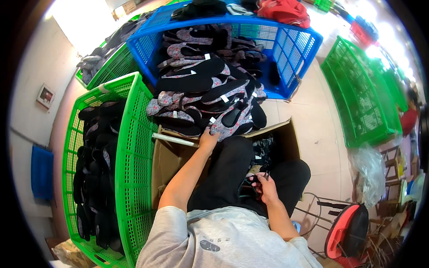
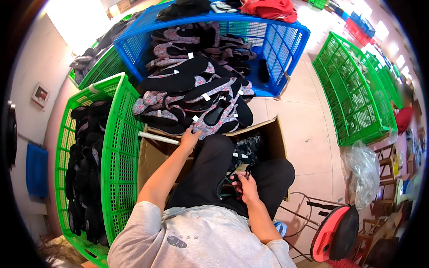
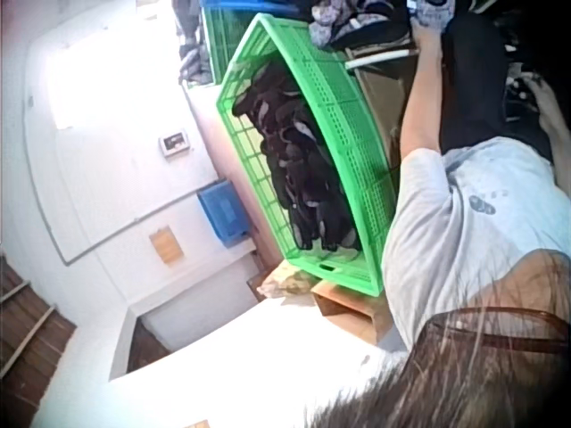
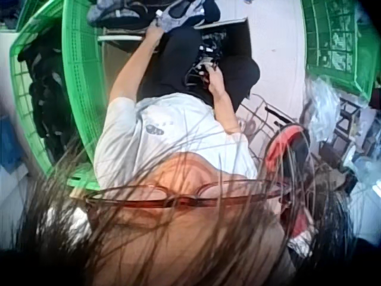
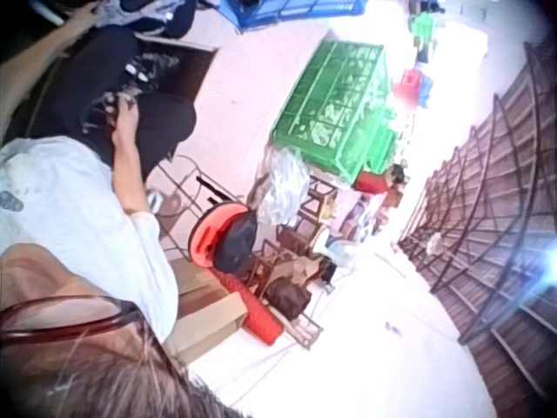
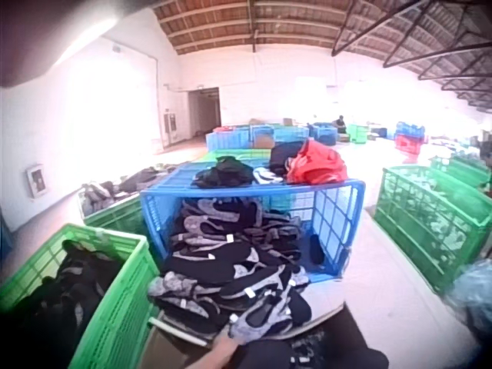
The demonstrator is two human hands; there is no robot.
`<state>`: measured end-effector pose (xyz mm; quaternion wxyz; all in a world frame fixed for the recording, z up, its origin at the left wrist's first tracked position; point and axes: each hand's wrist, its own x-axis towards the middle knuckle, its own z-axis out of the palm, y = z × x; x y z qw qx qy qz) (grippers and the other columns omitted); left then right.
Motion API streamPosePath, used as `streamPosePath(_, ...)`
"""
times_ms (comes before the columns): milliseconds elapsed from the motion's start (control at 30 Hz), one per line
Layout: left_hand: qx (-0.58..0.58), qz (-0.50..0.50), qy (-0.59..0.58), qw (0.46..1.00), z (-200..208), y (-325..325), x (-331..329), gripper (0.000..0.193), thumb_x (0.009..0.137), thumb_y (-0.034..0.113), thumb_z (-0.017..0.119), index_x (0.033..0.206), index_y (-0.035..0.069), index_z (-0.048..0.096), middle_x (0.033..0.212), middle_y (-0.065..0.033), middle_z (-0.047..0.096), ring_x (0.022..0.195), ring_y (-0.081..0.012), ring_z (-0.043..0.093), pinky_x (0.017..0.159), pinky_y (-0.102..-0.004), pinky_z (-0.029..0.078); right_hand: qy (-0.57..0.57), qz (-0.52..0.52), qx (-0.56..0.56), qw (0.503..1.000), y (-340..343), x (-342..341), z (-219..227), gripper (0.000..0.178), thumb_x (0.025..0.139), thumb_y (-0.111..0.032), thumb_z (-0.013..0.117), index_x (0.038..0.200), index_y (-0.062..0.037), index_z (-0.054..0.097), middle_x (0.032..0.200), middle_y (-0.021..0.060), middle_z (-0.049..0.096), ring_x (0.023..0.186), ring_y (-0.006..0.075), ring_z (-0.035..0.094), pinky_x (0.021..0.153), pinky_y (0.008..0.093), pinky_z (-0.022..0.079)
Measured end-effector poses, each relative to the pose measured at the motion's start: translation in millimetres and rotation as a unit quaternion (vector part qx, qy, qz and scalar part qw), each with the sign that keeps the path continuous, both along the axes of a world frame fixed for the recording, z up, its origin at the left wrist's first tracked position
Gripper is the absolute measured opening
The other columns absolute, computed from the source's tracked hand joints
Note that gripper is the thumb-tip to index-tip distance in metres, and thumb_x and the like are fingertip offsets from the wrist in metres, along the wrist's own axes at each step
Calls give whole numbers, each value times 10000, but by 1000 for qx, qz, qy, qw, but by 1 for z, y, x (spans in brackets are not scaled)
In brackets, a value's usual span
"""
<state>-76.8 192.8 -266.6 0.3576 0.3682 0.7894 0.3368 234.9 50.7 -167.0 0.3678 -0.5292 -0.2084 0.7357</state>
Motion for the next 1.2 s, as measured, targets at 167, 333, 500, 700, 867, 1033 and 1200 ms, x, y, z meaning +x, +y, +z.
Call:
streamPosePath(167,14,54,-225,973,30,5,20,556,819,187,763,1298,10,544,1117,-102,673,893,-229,662,756,-357,522,-13,-6,-6,1000,2,2,-6,100,1012,-115,503,1068,-67,570,933,96,711,662,113,630,446,212,365)
streamPosePath(333,36,27,-468,883,52,-15,-18,376,912,103,658,1273,52,567,1131,-66,673,960,-189,648,792,-333,519,13,-18,13,1000,1,2,1,109,1007,-121,518,1084,-66,572,942,92,701,651,104,612,436,196,352)
streamPosePath(500,39,-62,-511,856,150,-111,-38,441,936,50,590,1351,-58,489,1291,-136,613,1149,-241,629,1023,-392,492,29,-34,92,995,-2,3,9,200,988,-123,567,1179,-65,560,994,92,712,667,80,599,458,171,337)
streamPosePath(700,-57,-86,-412,905,187,-215,-63,430,877,-39,599,1299,-46,518,1188,-91,640,1098,-187,628,980,-341,498,204,24,171,963,-4,11,22,682,904,-125,692,1491,-72,351,1085,111,637,820,79,578,586,178,404)
streamPosePath(867,-96,-146,-324,930,204,-237,-76,457,839,-17,649,1281,-54,537,1170,-75,645,1074,-155,620,965,-328,488,64,139,230,961,-14,-12,29,645,841,-10,738,1419,-40,452,1130,23,576,990,99,570,901,261,472)
streamPosePath(1033,-19,-293,51,954,221,-216,-59,570,792,43,714,1329,-11,531,1257,-147,611,1155,-261,603,983,-368,476,31,98,222,970,-18,-22,19,461,887,-26,715,1315,-72,549,986,-25,578,864,38,539,796,194,453)
streamPosePath(1200,213,-337,184,899,245,-173,13,468,724,40,736,1178,49,622,1259,-146,597,1221,-337,551,1056,-410,417,-6,86,259,962,-22,-26,18,378,896,-21,707,1248,-77,581,1097,-11,610,847,22,524,741,185,434)
